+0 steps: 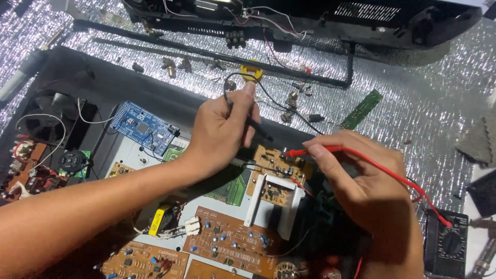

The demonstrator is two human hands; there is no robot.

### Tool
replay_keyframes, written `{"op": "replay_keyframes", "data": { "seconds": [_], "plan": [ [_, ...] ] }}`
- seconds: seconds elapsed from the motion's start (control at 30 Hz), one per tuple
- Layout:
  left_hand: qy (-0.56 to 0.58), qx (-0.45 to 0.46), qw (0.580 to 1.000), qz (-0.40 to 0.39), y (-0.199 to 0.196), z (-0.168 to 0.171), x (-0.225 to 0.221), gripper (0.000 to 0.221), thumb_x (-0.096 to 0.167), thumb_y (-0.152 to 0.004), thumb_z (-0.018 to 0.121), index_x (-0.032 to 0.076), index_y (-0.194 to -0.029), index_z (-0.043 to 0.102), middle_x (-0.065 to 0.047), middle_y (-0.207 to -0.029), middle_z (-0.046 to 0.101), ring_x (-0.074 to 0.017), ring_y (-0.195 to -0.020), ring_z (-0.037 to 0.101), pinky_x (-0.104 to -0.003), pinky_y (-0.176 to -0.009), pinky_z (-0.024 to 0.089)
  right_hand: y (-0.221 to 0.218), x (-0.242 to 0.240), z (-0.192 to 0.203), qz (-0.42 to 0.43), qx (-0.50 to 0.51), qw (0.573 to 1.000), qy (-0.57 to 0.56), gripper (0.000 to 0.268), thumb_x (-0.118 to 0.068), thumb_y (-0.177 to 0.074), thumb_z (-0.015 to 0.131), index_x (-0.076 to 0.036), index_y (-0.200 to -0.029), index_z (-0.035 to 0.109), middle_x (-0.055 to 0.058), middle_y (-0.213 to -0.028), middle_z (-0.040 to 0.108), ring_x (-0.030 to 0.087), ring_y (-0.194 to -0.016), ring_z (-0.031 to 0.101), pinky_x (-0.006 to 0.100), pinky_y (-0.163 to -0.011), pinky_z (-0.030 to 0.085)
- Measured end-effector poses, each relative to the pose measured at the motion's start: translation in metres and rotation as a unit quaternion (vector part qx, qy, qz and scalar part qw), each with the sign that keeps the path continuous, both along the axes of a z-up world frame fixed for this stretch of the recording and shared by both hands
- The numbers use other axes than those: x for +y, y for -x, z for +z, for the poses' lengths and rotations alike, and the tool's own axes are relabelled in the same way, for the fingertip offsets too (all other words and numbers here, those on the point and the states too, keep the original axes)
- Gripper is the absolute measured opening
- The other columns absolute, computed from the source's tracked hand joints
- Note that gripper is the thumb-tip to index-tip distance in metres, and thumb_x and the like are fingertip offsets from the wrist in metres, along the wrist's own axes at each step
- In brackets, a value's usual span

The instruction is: Using a multimeter to test various components and circuit paths on an open television for faults.

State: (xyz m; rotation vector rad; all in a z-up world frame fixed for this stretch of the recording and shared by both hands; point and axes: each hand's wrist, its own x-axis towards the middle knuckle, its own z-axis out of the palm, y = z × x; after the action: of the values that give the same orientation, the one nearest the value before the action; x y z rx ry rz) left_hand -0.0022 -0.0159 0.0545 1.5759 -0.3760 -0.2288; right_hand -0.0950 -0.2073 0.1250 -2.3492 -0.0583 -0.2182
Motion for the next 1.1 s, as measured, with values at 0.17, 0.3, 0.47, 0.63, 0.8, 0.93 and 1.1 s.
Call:
{"op": "replay_keyframes", "data": {
  "seconds": [0.17,0.3,0.47,0.63,0.8,0.93,1.1],
  "plan": [
    [-0.016,-0.017,1.000,-0.008,0.008,-0.002,0.003,0.051,0.037,-0.106,0.041,0.008,-0.069,0.062,0.002,-0.046,0.052,-0.0072,-0.037,0.044,-0.021,-0.040,0.036,0.000,0.009,0.000,-0.008,-0.019,0.999,0.025,0.007,0.001,-0.086,0.070,0.004,-0.086,0.076,0.008,-0.078,0.076,0.015,-0.057,0.058,0.026,-0.051,0.044],
    [-0.025,-0.057,0.998,-0.003,0.011,-0.003,0.007,0.048,0.029,-0.107,0.044,0.008,-0.068,0.062,0.003,-0.045,0.053,-0.0071,-0.036,0.044,-0.021,-0.039,0.034,-0.001,0.008,-0.003,0.004,-0.028,0.999,0.039,0.005,0.002,-0.085,0.071,0.003,-0.085,0.076,0.009,-0.080,0.077,0.015,-0.056,0.060,0.027,-0.049,0.045],
    [-0.018,-0.095,0.995,-0.003,0.016,-0.001,0.008,0.042,0.021,-0.106,0.048,0.007,-0.069,0.062,0.003,-0.049,0.052,-0.0063,-0.040,0.042,-0.023,-0.039,0.030,-0.003,0.009,-0.009,0.023,-0.021,0.999,0.026,0.010,-0.004,-0.087,0.068,0.002,-0.085,0.077,0.010,-0.084,0.078,0.015,-0.056,0.062,0.026,-0.047,0.046],
    [-0.017,-0.116,0.993,-0.013,0.020,0.003,0.007,0.039,0.019,-0.105,0.049,0.005,-0.071,0.063,0.002,-0.052,0.057,-0.0071,-0.041,0.044,-0.024,-0.040,0.032,-0.004,0.011,-0.010,0.041,-0.013,0.999,0.022,0.012,-0.006,-0.086,0.067,0.001,-0.085,0.076,0.010,-0.082,0.077,0.014,-0.052,0.060,0.025,-0.044,0.043],
    [-0.019,-0.122,0.992,-0.011,0.020,-0.005,0.007,0.039,0.013,-0.105,0.051,0.004,-0.068,0.061,0.000,-0.054,0.059,-0.0075,-0.041,0.043,-0.025,-0.040,0.031,-0.007,0.013,-0.013,0.054,-0.037,0.996,0.057,0.014,-0.007,-0.089,0.066,0.001,-0.081,0.076,0.010,-0.080,0.078,0.014,-0.050,0.061,0.024,-0.041,0.042],
    [-0.011,-0.114,0.993,-0.017,0.022,-0.003,0.007,0.038,0.012,-0.105,0.051,0.004,-0.069,0.061,0.001,-0.056,0.060,-0.0075,-0.044,0.045,-0.025,-0.041,0.034,-0.009,0.013,-0.016,0.060,-0.030,0.996,0.055,0.017,-0.009,-0.089,0.065,0.000,-0.079,0.075,0.011,-0.081,0.079,0.013,-0.050,0.065,0.022,-0.040,0.043],
    [-0.032,-0.133,0.991,-0.004,0.022,-0.003,0.008,0.036,0.011,-0.103,0.053,0.002,-0.070,0.062,0.001,-0.055,0.059,-0.0075,-0.043,0.041,-0.026,-0.040,0.030,-0.008,0.017,-0.014,0.057,-0.015,0.997,0.047,0.012,-0.004,-0.086,0.066,0.003,-0.085,0.076,0.011,-0.087,0.079,0.018,-0.065,0.071,0.026,-0.054,0.053]
  ]
}}
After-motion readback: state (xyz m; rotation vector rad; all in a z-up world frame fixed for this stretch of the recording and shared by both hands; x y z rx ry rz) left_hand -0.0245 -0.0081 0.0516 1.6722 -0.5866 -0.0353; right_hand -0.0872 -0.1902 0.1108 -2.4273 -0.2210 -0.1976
